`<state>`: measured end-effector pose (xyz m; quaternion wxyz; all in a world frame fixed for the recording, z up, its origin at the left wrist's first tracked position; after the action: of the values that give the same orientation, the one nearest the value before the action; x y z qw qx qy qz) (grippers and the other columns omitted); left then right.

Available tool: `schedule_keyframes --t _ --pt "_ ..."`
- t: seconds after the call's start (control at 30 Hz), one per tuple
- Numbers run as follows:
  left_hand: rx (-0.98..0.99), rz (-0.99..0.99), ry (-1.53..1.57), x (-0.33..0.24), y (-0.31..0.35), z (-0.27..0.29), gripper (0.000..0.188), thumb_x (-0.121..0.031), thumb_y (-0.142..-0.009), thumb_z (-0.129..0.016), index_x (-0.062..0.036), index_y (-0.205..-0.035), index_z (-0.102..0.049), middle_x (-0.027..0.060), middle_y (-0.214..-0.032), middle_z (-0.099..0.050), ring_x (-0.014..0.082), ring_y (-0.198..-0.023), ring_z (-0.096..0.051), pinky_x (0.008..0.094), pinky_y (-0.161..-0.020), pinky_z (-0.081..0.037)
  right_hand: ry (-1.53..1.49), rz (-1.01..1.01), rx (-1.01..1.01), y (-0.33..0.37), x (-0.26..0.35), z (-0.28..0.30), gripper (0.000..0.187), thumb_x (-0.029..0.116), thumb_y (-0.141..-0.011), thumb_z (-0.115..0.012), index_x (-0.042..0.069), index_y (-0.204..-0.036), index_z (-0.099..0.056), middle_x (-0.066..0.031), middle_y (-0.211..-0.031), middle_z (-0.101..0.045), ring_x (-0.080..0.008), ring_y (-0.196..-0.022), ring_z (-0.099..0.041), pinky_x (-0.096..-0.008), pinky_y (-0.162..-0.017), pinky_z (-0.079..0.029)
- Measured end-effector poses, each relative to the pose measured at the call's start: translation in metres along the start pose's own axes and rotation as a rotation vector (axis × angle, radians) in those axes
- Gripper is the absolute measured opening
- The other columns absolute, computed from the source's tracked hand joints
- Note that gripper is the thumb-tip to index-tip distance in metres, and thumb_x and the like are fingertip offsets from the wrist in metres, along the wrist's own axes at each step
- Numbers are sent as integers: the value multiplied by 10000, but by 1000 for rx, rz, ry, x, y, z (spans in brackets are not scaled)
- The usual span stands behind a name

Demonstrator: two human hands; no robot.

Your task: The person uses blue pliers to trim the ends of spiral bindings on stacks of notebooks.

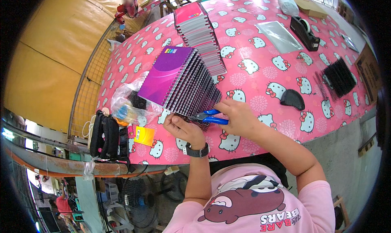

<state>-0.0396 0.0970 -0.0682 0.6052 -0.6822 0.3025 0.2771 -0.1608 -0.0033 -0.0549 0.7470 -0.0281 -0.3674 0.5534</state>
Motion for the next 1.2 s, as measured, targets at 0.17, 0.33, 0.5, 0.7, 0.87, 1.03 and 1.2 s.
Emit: schedule_keyframes --t 0.17,0.33,0.5,0.7,0.87,1.03,1.2 --pt "1 4 -4 2 0 1 323 -308 -972 -382 3 -911 -446 43 -792 -404 118 -679 -368 251 -594 -319 151 171 -182 -3 3 11 424 131 -586 -695 44 -980 -564 -116 -816 -555 -301 -751 -572 -397 -646 -468" --pt "-1 25 14 1 0 0 316 -303 -972 -383 0 -906 -445 40 -789 -400 114 -676 -366 248 -588 -315 77 21 29 -1 -1 -5 444 196 -579 -722 63 -971 -560 -79 -836 -557 -262 -808 -581 -395 -727 -458" --pt "7 8 21 1 -1 1 292 -280 -971 -388 2 -929 -448 41 -795 -404 117 -683 -372 247 -601 -323 -41 -112 150 4 -9 -7 445 203 -584 -724 72 -976 -560 -76 -871 -554 -249 -848 -566 -385 -779 -428" --pt "-2 26 17 5 0 1 284 -272 -969 -392 5 -941 -450 40 -800 -410 116 -687 -376 247 -605 -331 173 114 -53 0 -2 -3 407 198 -593 -720 74 -945 -557 -78 -852 -559 -253 -835 -568 -375 -736 -463" --pt "10 33 8 2 0 1 282 -273 -969 -392 2 -942 -447 35 -794 -407 109 -685 -374 242 -595 -328 24 -81 173 3 -9 -13 406 185 -595 -718 67 -949 -557 -84 -859 -559 -259 -834 -565 -375 -741 -458" --pt "1 1 15 -1 -1 0 288 -285 -971 -390 -3 -940 -445 24 -780 -401 98 -668 -367 231 -575 -312 103 15 15 4 -12 -5 414 183 -594 -719 64 -956 -556 -82 -856 -559 -261 -810 -572 -372 -716 -471" --pt "-3 -1 32 0 -2 0 298 -299 -970 -394 -7 -923 -438 20 -772 -398 94 -652 -360 231 -561 -306 212 132 -40 3 -5 -8 437 183 -584 -723 64 -970 -554 -72 -860 -560 -258 -794 -579 -370 -686 -477"
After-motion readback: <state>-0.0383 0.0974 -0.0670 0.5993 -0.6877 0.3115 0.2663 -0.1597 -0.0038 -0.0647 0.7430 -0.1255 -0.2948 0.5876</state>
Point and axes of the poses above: each hand's wrist, its own y-axis away from the middle knuckle, its own z-axis out of the back of the hand, x = y × z, the point moved 3 cm from there along -y, towards the middle knuckle
